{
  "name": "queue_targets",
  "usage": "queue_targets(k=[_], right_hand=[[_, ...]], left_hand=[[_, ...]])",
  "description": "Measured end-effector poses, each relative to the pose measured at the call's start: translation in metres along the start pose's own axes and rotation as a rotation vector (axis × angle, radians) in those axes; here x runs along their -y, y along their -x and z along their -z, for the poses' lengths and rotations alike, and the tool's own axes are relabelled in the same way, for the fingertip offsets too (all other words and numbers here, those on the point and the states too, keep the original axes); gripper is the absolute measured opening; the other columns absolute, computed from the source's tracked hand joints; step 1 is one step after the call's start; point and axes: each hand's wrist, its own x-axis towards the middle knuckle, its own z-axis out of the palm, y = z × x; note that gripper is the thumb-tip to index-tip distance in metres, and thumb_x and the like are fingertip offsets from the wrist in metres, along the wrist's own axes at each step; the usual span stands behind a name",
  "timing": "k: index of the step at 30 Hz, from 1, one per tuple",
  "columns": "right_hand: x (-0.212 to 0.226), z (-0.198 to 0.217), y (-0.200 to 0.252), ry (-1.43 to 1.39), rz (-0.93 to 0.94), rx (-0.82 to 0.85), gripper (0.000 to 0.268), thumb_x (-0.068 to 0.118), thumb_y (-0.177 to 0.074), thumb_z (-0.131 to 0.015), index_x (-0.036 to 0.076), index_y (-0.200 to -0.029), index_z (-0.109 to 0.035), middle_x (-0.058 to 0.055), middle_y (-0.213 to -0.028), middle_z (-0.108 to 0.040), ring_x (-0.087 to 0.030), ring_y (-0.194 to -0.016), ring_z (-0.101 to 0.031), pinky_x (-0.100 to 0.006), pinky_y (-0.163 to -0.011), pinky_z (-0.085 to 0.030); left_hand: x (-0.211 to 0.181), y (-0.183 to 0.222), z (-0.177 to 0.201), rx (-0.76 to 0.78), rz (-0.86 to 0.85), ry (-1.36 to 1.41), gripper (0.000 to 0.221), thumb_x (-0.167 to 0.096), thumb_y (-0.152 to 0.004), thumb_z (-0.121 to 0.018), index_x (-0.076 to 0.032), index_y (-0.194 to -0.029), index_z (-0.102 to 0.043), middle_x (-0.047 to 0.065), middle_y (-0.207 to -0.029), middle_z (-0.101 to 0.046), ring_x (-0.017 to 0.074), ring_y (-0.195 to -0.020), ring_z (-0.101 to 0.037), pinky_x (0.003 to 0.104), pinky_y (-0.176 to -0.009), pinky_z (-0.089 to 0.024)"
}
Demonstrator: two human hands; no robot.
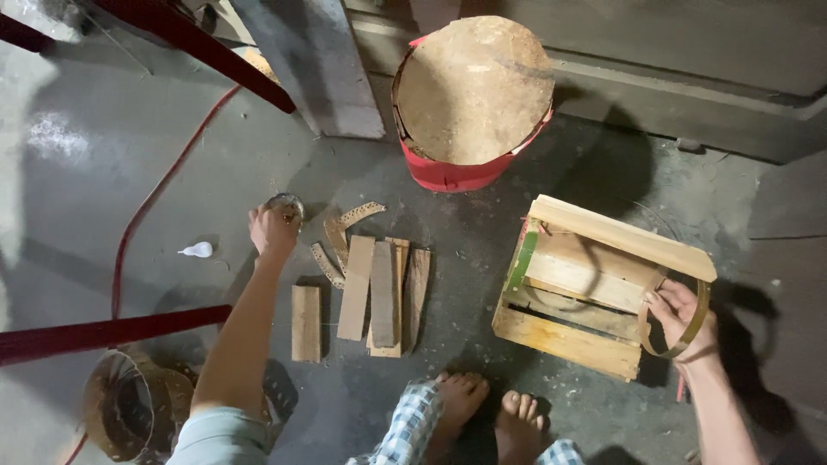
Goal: Assembling a small wooden structure by fitting pre-cut slats into a frame on the floor.
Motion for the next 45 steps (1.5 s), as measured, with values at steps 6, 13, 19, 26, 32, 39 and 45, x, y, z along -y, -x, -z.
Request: queue_targets(k=[6, 13, 19, 26, 32, 39, 45], right_hand=[[0.010, -0.002, 0.002, 0.003, -0.032, 0.044, 0.044, -0.006, -0.097, -0.057, -0.008, -0.141, -0.052, -0.025, -0.127, -0.064, -0.029, -0.112, -0.060, -0.038, -0.100, -0.047], [0.004, -0.002, -0.001, -0.002, -0.030, 0.008, 0.045, -0.006, -0.098, -0.058, -0.007, -0.142, -0.052, -0.022, -0.131, -0.063, -0.027, -0.115, -0.060, -0.035, -0.100, -0.047], [-0.004, 0.000, -0.005, -0.008, -0.009, 0.021, 0.044, -0.007, -0.099, -0.058, -0.008, -0.143, -0.051, -0.023, -0.128, -0.064, -0.028, -0.111, -0.061, -0.034, -0.096, -0.048], [0.004, 0.000, -0.002, -0.001, -0.043, 0.026, 0.043, -0.005, -0.098, -0.058, -0.006, -0.141, -0.053, -0.022, -0.129, -0.064, -0.028, -0.114, -0.060, -0.036, -0.101, -0.047], [-0.003, 0.001, -0.005, -0.038, -0.028, 0.043, 0.044, -0.006, -0.097, -0.057, -0.007, -0.141, -0.052, -0.023, -0.130, -0.063, -0.028, -0.115, -0.060, -0.036, -0.102, -0.046], [0.003, -0.002, -0.002, -0.013, -0.062, 0.020, 0.046, -0.008, -0.097, -0.056, -0.007, -0.143, -0.051, -0.022, -0.131, -0.062, -0.028, -0.117, -0.059, -0.036, -0.104, -0.046], [0.004, -0.001, -0.002, 0.010, -0.068, 0.019, 0.047, -0.009, -0.096, -0.057, -0.008, -0.143, -0.050, -0.024, -0.132, -0.062, -0.030, -0.118, -0.059, -0.038, -0.104, -0.047]], left_hand=[[-0.003, 0.003, 0.007, 0.186, 0.101, -0.068, 0.029, -0.031, -0.098, -0.070, -0.011, -0.119, -0.073, 0.014, -0.110, -0.064, 0.0313, -0.101, -0.053, 0.046, -0.089, -0.043], [-0.001, 0.002, -0.001, 0.067, -0.089, -0.097, 0.024, -0.024, -0.085, -0.070, -0.012, -0.104, -0.078, 0.011, -0.125, -0.065, 0.0340, -0.111, -0.052, 0.046, -0.093, -0.041], [0.014, -0.009, -0.017, 0.165, 0.060, -0.033, 0.025, -0.026, -0.084, -0.073, -0.007, -0.100, -0.079, 0.019, -0.112, -0.066, 0.0372, -0.106, -0.054, 0.046, -0.092, -0.046], [0.018, -0.010, 0.015, 0.242, 0.388, 0.593, 0.024, -0.016, -0.093, -0.070, -0.004, -0.113, -0.075, 0.007, -0.096, -0.074, 0.0174, -0.079, -0.065, 0.031, -0.074, -0.053], [0.028, 0.005, 0.038, 0.301, 0.379, 1.088, 0.024, -0.005, -0.100, -0.061, 0.006, -0.121, -0.063, 0.014, -0.099, -0.072, 0.0210, -0.083, -0.069, 0.029, -0.079, -0.056], [0.014, 0.010, 0.057, 0.354, 0.439, 1.261, 0.022, -0.008, -0.099, -0.063, 0.005, -0.116, -0.065, 0.015, -0.099, -0.070, 0.0208, -0.089, -0.069, 0.031, -0.086, -0.058], [0.011, 0.007, 0.062, 0.345, 0.584, 1.214, 0.032, -0.006, -0.097, -0.064, 0.008, -0.126, -0.063, 0.017, -0.103, -0.071, 0.0219, -0.088, -0.070, 0.028, -0.083, -0.058]])
